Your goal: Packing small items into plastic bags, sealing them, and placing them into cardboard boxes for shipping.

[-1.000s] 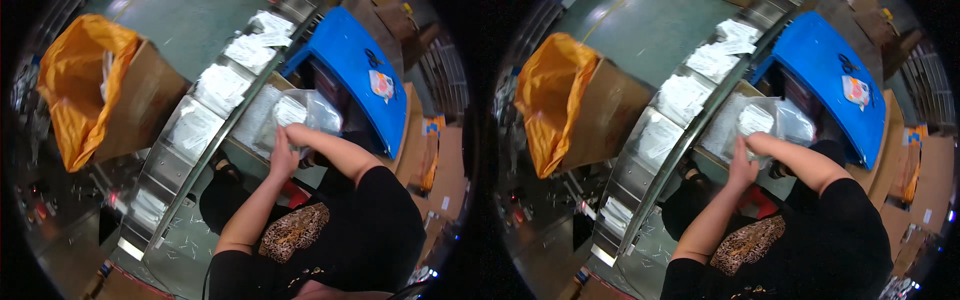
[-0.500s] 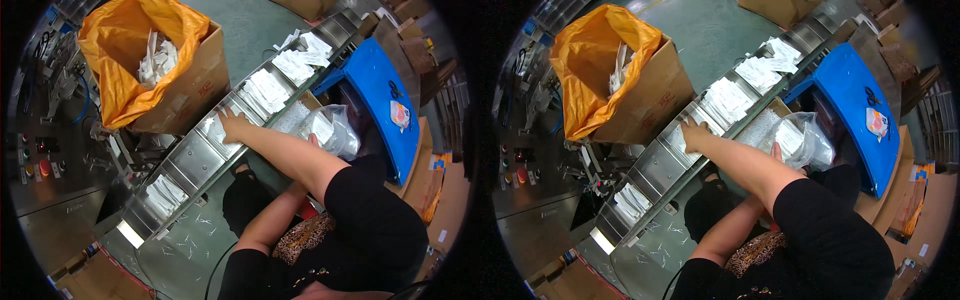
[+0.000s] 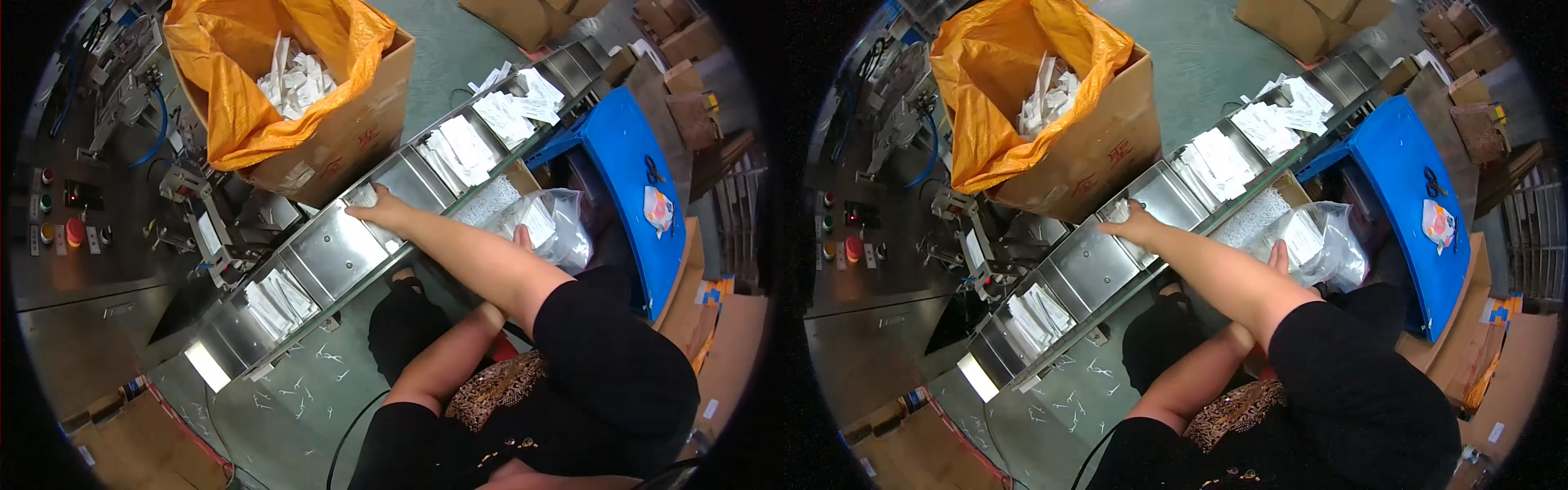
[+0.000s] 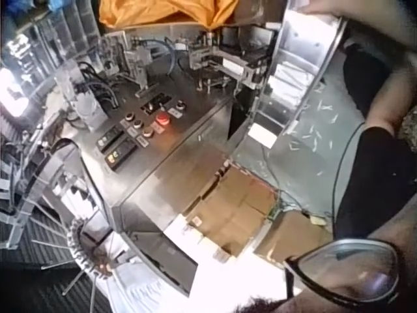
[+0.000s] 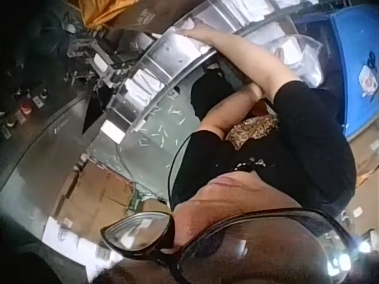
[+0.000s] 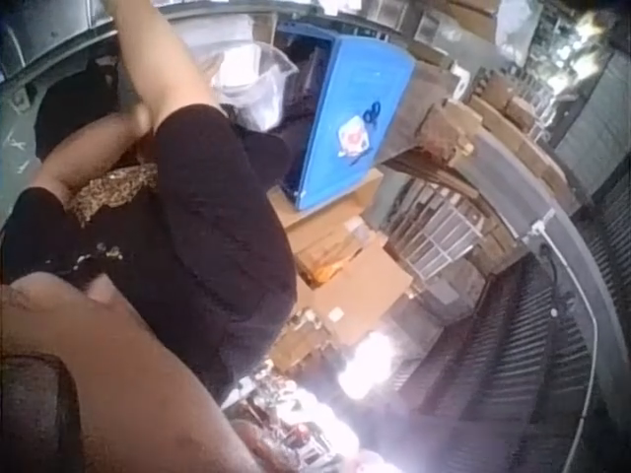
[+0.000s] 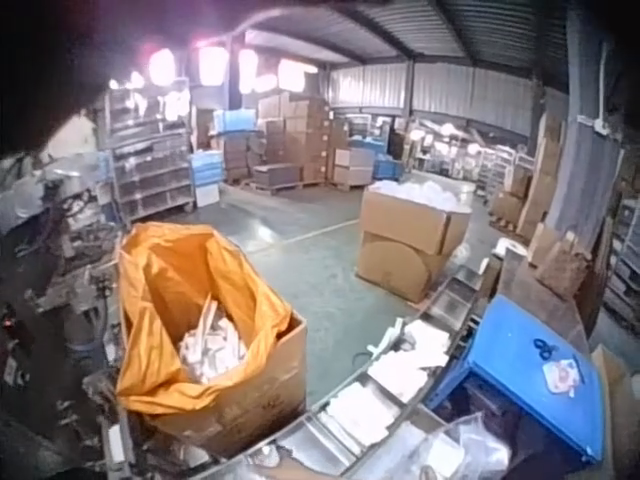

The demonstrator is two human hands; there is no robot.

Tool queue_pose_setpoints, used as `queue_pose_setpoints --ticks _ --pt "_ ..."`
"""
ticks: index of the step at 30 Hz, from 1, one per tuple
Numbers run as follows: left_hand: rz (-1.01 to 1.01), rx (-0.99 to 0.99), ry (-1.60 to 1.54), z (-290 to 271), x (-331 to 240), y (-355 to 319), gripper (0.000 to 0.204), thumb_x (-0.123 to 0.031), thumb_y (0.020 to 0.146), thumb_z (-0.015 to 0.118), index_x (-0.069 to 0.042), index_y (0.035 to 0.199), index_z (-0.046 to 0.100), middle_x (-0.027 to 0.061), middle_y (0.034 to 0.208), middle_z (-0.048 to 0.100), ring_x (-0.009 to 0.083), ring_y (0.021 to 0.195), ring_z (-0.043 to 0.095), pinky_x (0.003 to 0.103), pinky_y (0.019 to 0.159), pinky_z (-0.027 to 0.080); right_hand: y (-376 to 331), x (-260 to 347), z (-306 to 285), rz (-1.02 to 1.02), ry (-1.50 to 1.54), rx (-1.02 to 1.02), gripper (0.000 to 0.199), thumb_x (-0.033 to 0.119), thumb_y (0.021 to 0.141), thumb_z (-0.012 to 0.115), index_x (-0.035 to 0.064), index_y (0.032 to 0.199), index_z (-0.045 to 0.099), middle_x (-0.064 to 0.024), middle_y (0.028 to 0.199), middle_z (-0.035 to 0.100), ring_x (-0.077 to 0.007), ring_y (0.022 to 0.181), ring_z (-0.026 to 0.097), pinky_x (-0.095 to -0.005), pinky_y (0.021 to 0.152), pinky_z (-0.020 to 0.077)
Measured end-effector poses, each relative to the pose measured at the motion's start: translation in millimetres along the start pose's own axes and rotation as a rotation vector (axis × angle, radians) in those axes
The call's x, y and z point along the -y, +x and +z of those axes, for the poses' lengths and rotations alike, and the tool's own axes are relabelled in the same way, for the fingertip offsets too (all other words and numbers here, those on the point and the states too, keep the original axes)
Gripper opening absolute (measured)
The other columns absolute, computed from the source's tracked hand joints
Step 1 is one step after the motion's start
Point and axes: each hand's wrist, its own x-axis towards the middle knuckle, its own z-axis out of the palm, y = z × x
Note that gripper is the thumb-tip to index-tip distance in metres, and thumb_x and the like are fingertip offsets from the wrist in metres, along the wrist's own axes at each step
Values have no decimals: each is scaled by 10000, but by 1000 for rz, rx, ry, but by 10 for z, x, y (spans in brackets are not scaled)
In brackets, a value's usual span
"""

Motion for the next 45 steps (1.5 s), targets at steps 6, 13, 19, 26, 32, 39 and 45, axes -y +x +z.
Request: queue_pose_setpoints --ticks 6,13,19,26,32,39,45 --pt "27 2 -14 56 107 28 640 -341 895 375 -9 1362 90 230 1397 123 312 1309 115 384 1067 105 -369 230 -215 -174 -312 -43 854 287 585 705 -30 1268 301 -240 1105 507 -311 1032 502 -323 891 387" --pt "-324 56 116 -53 -90 148 686 -104 711 511 50 1303 202 234 1373 185 393 1206 305 400 946 336 -2025 166 -2384 -74 -89 90 657 66 605 640 29 1215 398 -99 1055 551 -164 990 517 -316 871 413" --pt "-252 36 95 113 -249 201 776 -85 704 504 44 1342 82 258 1388 116 393 1256 222 382 998 276 -1636 -1224 -2316 88 -675 5 574 235 682 619 3 1168 421 -231 1048 545 -307 988 532 -360 863 397" --pt "-333 90 65 116 -232 202 805 -50 674 485 62 1338 44 266 1385 127 393 1273 184 360 1036 195 -1470 -1238 -2403 -112 -870 133 264 227 735 584 24 901 552 -219 869 587 -336 781 563 -399 711 440" --pt "-292 143 107 256 -202 323 780 -62 675 472 40 1343 80 277 1371 151 402 1253 218 384 988 285 -1179 197 -3682 -489 -1184 -575 248 190 703 625 88 920 562 -115 891 538 -298 852 522 -379 715 445" --pt "-341 192 64 360 -130 500 788 -67 675 496 64 1333 82 279 1370 156 377 1281 176 355 1033 209 -387 158 -3820 -341 -1458 -712 360 248 650 657 109 952 520 -101 950 489 -280 910 490 -388 725 429" --pt "-361 238 74 338 -38 487 785 -58 680 493 62 1335 78 268 1378 145 371 1287 166 357 1036 204 -217 -10 -4010 -474 -1227 -809 292 246 665 649 58 855 531 -108 980 494 -300 937 475 -415 787 405"
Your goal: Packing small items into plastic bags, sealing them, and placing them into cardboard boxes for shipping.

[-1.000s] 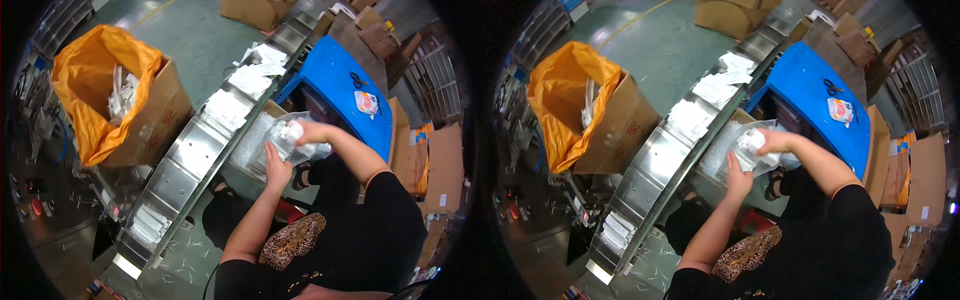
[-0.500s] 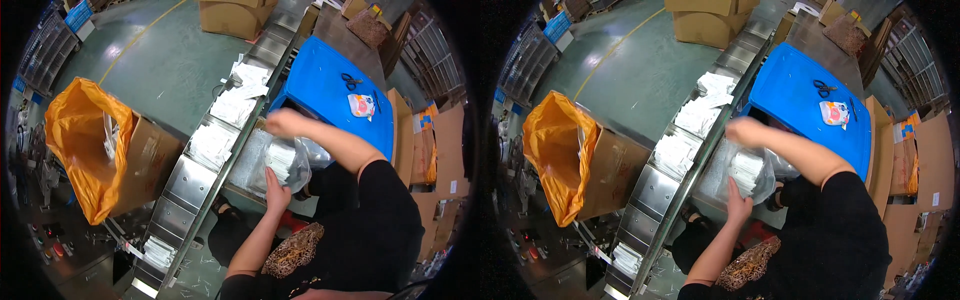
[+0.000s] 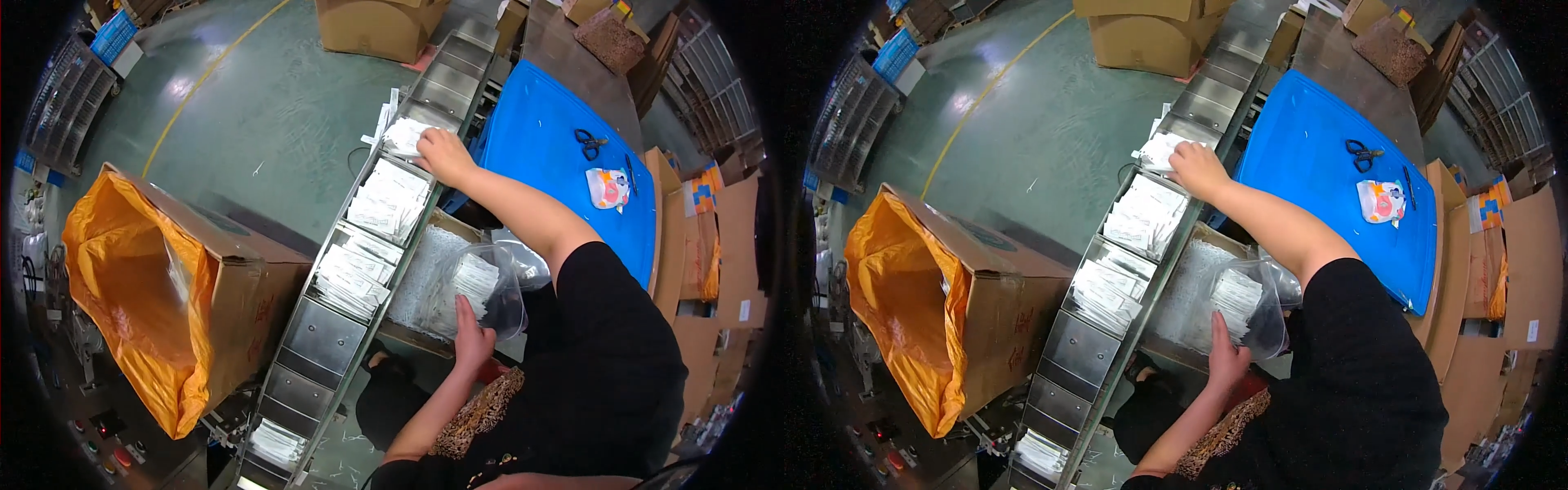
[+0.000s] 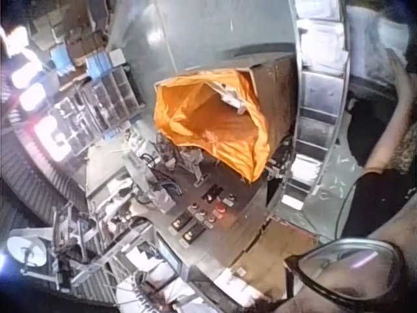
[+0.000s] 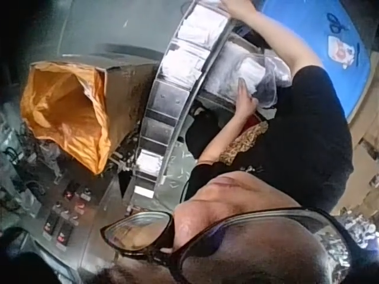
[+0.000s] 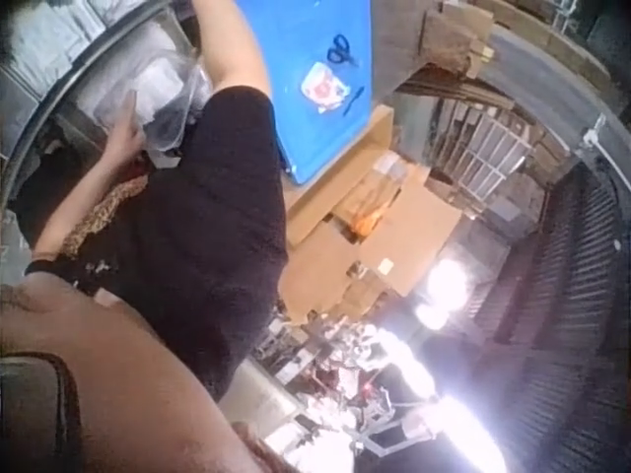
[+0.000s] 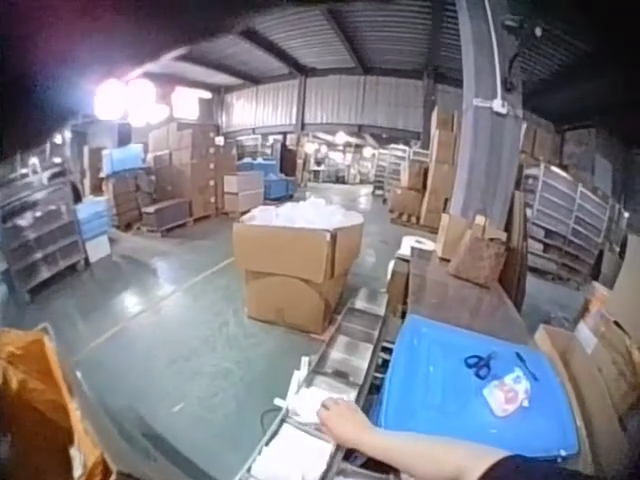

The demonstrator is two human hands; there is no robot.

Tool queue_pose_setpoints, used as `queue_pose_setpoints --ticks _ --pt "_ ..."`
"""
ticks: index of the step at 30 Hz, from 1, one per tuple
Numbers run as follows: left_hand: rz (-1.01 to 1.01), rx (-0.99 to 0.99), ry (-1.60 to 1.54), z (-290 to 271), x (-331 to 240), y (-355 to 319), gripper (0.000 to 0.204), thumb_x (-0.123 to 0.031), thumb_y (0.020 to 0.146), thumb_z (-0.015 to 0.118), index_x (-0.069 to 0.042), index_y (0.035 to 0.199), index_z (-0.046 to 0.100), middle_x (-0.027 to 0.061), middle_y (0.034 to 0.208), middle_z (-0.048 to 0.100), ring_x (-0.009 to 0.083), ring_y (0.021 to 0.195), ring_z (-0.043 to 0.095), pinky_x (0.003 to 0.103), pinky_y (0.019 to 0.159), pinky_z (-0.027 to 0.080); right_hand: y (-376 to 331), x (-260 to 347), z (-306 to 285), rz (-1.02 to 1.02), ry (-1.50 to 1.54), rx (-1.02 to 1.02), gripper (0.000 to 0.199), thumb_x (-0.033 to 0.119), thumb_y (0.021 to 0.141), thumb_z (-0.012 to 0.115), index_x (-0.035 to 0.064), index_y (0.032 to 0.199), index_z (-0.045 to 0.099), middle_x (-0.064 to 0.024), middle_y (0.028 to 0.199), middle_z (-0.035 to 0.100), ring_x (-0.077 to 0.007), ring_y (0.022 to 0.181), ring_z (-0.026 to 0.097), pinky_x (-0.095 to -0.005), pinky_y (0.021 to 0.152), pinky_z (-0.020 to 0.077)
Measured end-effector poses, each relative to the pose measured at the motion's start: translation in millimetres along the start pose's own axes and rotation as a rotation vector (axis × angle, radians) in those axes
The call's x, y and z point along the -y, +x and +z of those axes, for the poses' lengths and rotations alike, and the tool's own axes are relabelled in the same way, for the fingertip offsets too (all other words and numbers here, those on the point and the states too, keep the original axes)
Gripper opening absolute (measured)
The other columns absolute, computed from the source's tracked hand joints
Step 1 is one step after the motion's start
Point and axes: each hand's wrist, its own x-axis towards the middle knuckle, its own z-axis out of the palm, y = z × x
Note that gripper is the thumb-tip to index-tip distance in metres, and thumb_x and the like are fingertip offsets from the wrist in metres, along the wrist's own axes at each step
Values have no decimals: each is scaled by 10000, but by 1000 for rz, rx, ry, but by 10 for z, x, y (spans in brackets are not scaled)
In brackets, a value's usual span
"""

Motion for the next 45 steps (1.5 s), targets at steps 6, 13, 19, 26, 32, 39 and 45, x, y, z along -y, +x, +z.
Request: queue_pose_setpoints --ticks 6,13,19,26,32,39,45 --pt "-46 38 -31 3 -25 15 794 -84 682 500 34 1345 79 251 1392 125 356 1290 166 356 1020 245 170 -172 146 63 10 -111 298 236 691 627 41 895 531 -156 1141 469 -344 1044 433 -417 884 361" --pt "-60 64 -28 -14 -28 -22 796 -71 690 505 26 1349 69 250 1390 134 357 1286 181 349 1011 255 553 -246 -175 306 22 395 1042 430 543 726 133 1354 144 -184 1364 244 -382 1235 261 -508 998 218" --pt "-64 82 -43 -27 2 -13 803 -60 687 505 21 1352 61 250 1389 139 357 1286 186 343 1014 246 851 -175 -76 356 98 791 1257 504 478 767 116 1382 -15 -229 1384 199 -422 1258 210 -461 1034 179" --pt "-37 97 -57 -2 -13 -39 815 -55 685 510 19 1354 50 248 1393 130 352 1292 174 338 1014 247 656 -394 102 436 413 719 1248 493 509 767 -12 1357 4 -243 1304 347 -302 1220 346 -313 1000 283" --pt "-32 103 -60 -47 5 -48 809 -46 692 502 13 1357 45 246 1394 131 347 1297 164 338 1016 246 667 -219 68 323 480 683 1143 372 526 793 13 1362 100 -227 1300 365 -292 1200 374 -312 970 316" --pt "-58 108 -55 -37 -70 -24 802 -43 691 498 5 1359 55 240 1392 146 345 1292 183 337 1008 262 617 -540 149 309 679 613 837 162 562 768 58 1274 340 -128 1146 517 -220 1076 466 -311 926 347" --pt "-142 81 -109 -164 -85 15 829 -63 677 503 13 1356 34 244 1394 128 356 1291 169 354 1007 269 704 -514 55 405 631 416 847 170 548 716 61 1292 326 -148 1161 511 -244 1078 483 -314 909 382"
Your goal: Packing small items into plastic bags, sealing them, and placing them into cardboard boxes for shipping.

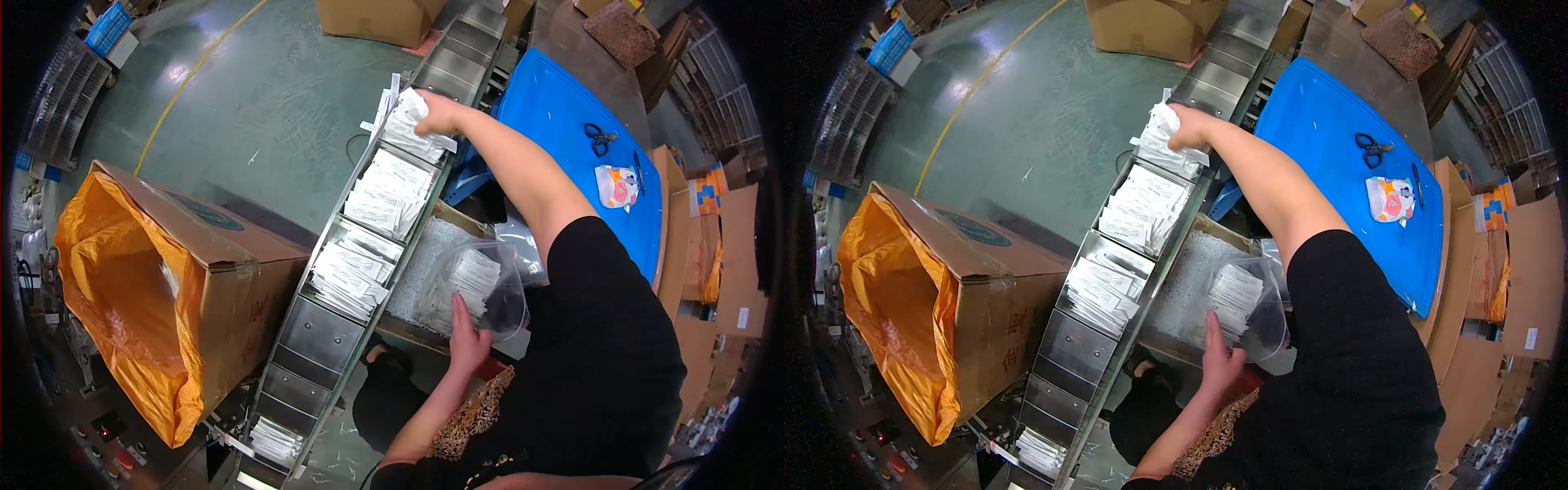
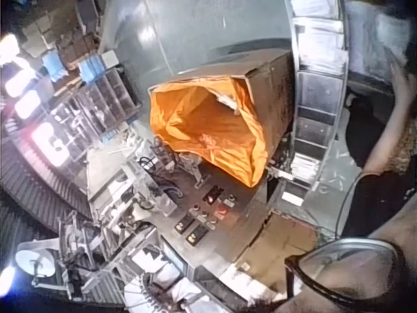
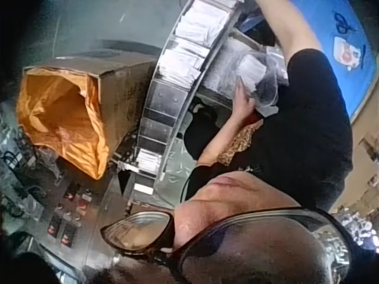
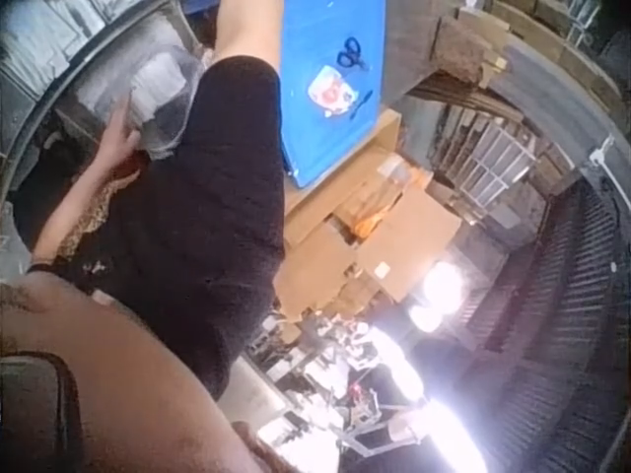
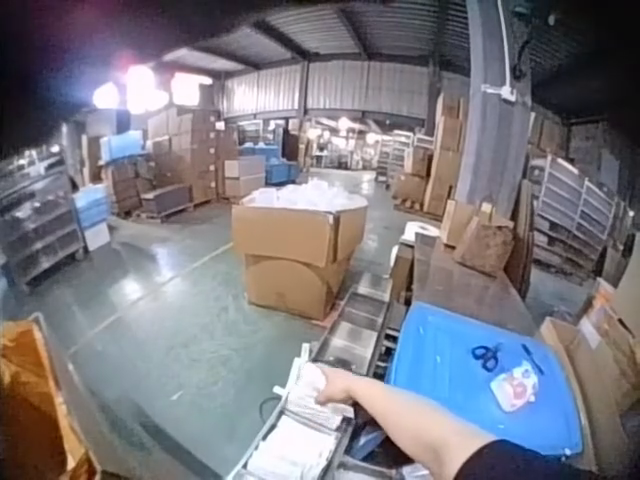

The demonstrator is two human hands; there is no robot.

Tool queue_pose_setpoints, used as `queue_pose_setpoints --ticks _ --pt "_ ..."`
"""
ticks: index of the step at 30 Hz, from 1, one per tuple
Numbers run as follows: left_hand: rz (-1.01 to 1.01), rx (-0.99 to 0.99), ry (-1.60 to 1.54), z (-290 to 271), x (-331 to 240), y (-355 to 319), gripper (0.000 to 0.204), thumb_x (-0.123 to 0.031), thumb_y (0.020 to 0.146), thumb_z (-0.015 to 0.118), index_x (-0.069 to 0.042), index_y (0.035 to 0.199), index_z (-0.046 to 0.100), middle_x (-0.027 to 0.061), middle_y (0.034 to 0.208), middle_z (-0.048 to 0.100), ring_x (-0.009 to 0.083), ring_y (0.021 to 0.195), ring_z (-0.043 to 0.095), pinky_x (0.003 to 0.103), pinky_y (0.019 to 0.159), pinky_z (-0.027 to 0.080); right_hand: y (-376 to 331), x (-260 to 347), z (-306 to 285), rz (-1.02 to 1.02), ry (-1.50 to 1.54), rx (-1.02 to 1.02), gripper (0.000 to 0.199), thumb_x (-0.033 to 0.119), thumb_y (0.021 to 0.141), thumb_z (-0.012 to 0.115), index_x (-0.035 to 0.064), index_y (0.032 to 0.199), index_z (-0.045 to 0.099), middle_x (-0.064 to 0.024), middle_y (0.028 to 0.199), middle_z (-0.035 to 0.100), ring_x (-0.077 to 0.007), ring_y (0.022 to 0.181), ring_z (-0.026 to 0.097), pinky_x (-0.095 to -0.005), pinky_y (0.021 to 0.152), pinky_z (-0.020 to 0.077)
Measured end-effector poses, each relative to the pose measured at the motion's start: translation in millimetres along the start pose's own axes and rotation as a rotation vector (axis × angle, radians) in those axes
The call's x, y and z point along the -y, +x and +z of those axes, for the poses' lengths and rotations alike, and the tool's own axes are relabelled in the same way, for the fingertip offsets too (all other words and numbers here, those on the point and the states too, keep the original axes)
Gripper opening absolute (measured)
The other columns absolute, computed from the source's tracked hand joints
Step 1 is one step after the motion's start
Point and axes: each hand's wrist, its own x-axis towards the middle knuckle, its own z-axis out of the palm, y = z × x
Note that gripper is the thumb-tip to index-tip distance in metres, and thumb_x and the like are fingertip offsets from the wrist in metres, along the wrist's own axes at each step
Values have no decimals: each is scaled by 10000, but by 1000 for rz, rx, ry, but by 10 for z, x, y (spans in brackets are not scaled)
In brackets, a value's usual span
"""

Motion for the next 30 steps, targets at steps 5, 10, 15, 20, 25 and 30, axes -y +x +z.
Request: queue_pose_setpoints --ticks 5,10,15,20,25,30 --pt "243 -137 73 126 124 97 823 -32 666 494 -13 1368 66 256 1365 213 333 1218 334 288 945 337 -94 -342 -537 -65 229 -340 699 78 566 693 28 1203 409 -102 1045 574 -191 973 544 -310 846 426" --pt "78 -123 -212 -1 296 160 826 0 639 497 20 1357 88 238 1355 245 301 1246 286 318 992 272 -1064 128 -477 51 824 -72 563 15 654 661 9 1167 428 -102 1051 568 -204 985 543 -348 849 438" --pt "-22 -196 -407 -58 255 205 799 -17 641 501 52 1340 121 267 1362 210 341 1280 222 326 1031 212 -2439 211 98 -105 432 50 710 107 634 684 21 1250 344 -104 1174 492 -197 1102 455 -338 950 347" --pt "102 -334 -4 94 75 58 819 -14 651 490 1 1365 90 223 1389 187 248 923 517 270 719 438 -2874 -323 874 200 -162 134 870 236 611 689 110 1330 216 -202 1325 299 -366 1193 347 -385 956 336" --pt "234 -172 105 210 8 -379 790 -22 683 479 18 1353 63 254 1391 124 379 1298 129 344 978 295 -2804 22 987 119 -559 199 1034 422 559 726 163 1371 141 -167 1418 118 -473 1245 180 -623 939 229" --pt "184 -166 128 245 81 -384 804 -25 672 494 30 1348 61 278 1377 137 391 1283 166 363 1024 222 -3017 -199 1473 98 -653 231 1056 534 531 715 264 1376 143 -82 1449 34 -465 1278 29 -700 903 141"
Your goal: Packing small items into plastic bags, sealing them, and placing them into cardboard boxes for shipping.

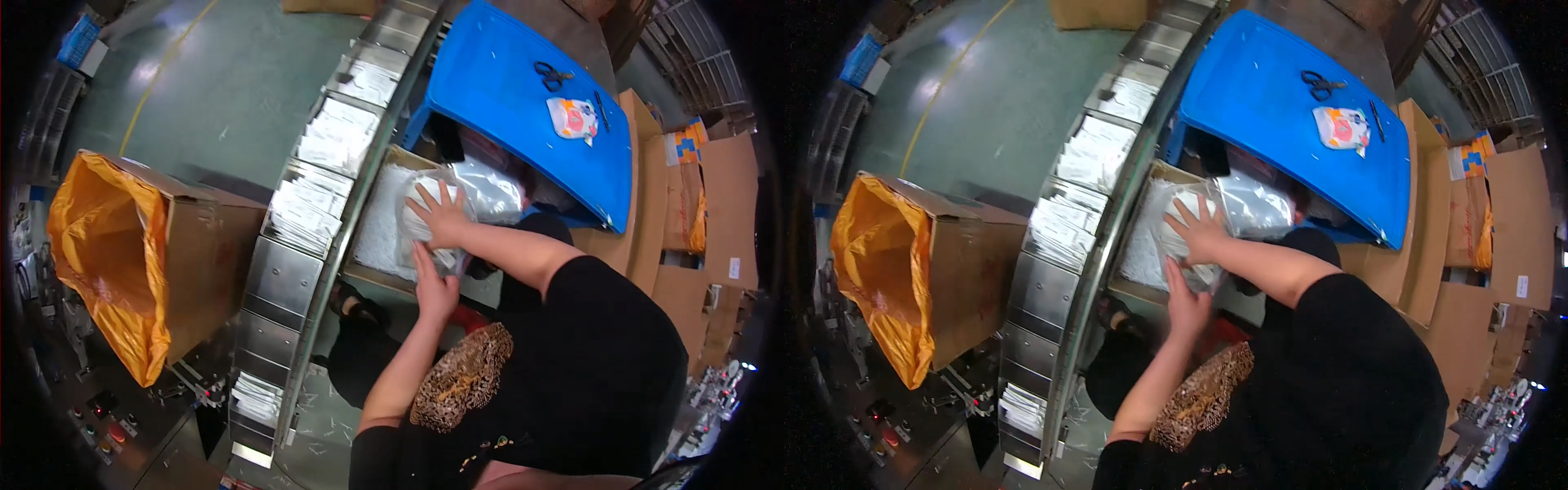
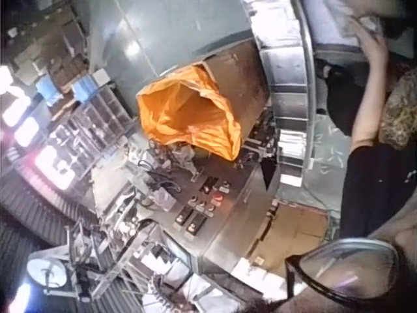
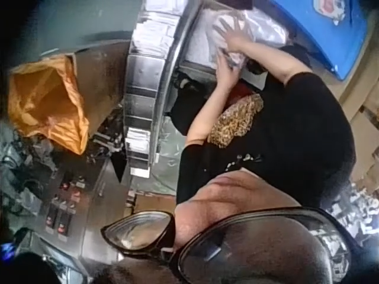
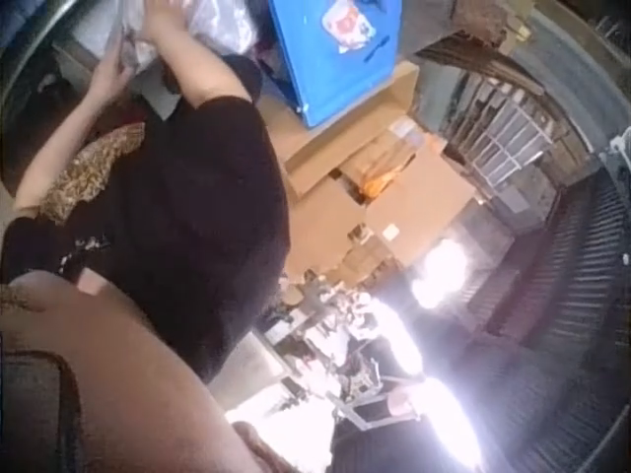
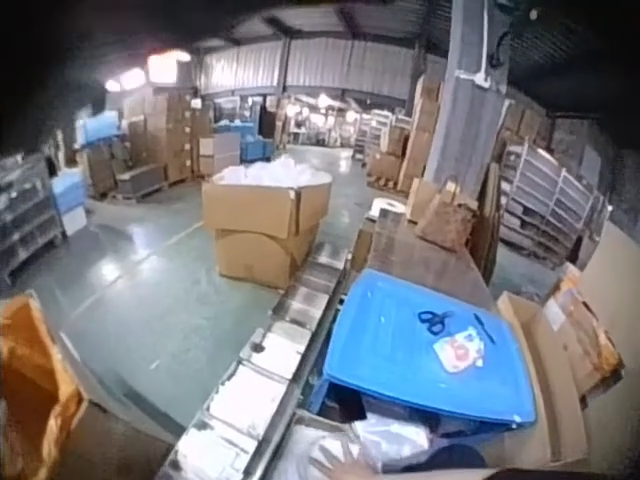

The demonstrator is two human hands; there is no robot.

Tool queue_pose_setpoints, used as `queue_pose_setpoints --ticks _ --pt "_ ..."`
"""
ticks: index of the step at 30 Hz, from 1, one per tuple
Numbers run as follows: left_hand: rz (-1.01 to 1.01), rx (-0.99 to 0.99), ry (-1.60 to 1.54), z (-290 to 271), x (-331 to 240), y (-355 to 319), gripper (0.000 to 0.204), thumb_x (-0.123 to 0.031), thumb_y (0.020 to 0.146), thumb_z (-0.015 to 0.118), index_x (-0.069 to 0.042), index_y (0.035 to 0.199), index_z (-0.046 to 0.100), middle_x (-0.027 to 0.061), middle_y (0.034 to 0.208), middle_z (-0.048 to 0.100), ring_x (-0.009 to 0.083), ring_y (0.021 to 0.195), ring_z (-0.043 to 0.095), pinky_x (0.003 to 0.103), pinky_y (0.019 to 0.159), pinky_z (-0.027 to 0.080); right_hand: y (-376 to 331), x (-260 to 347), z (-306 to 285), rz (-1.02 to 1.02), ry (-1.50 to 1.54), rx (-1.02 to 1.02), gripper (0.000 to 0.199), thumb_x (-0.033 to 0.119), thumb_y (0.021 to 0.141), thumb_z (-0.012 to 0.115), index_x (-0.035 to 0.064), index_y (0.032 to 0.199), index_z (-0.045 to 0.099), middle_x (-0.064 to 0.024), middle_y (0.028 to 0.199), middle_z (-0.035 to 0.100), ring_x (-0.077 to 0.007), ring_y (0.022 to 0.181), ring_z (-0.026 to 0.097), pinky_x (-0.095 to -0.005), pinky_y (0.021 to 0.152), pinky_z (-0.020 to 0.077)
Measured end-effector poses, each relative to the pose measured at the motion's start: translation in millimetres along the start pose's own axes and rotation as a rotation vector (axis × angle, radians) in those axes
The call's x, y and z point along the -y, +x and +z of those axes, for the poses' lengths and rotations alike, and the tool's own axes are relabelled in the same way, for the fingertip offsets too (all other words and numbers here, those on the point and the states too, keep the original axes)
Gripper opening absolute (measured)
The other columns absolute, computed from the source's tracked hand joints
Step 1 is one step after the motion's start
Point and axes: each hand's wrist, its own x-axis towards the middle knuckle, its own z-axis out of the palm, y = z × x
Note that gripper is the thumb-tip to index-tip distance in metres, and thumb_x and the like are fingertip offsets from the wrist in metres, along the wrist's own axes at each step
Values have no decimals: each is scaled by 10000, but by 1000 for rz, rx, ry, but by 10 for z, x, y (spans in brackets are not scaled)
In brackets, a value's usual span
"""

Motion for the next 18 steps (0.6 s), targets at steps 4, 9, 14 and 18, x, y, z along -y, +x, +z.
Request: queue_pose_setpoints --ticks 4,9,14,18 --pt "-15 21 -36 -79 -7 24 806 -34 677 505 44 1344 59 283 1377 132 399 1286 149 375 1033 202 -74 22 -312 -136 -71 -8 1065 502 515 732 257 1377 155 -94 1442 69 -488 1270 30 -715 891 121" --pt "19 39 -13 -70 83 71 812 -45 676 504 36 1348 56 281 1378 134 399 1281 161 374 1029 214 -39 62 -356 -109 -124 110 1098 444 512 772 268 1380 124 -69 1447 60 -460 1277 62 -709 909 113" --pt "54 -16 -5 -93 76 102 791 -64 690 506 44 1344 74 287 1352 202 400 1244 249 357 992 277 805 -290 -1643 -593 480 92 435 277 737 643 78 1110 537 -133 1000 596 -239 912 578 -322 770 453" --pt "12 96 -92 -62 -66 203 794 -57 694 507 42 1346 64 287 1352 196 398 1247 243 358 994 275 2185 -768 -1946 -141 274 -425 542 341 692 654 -6 1085 512 -207 1019 574 -319 925 564 -370 782 455"
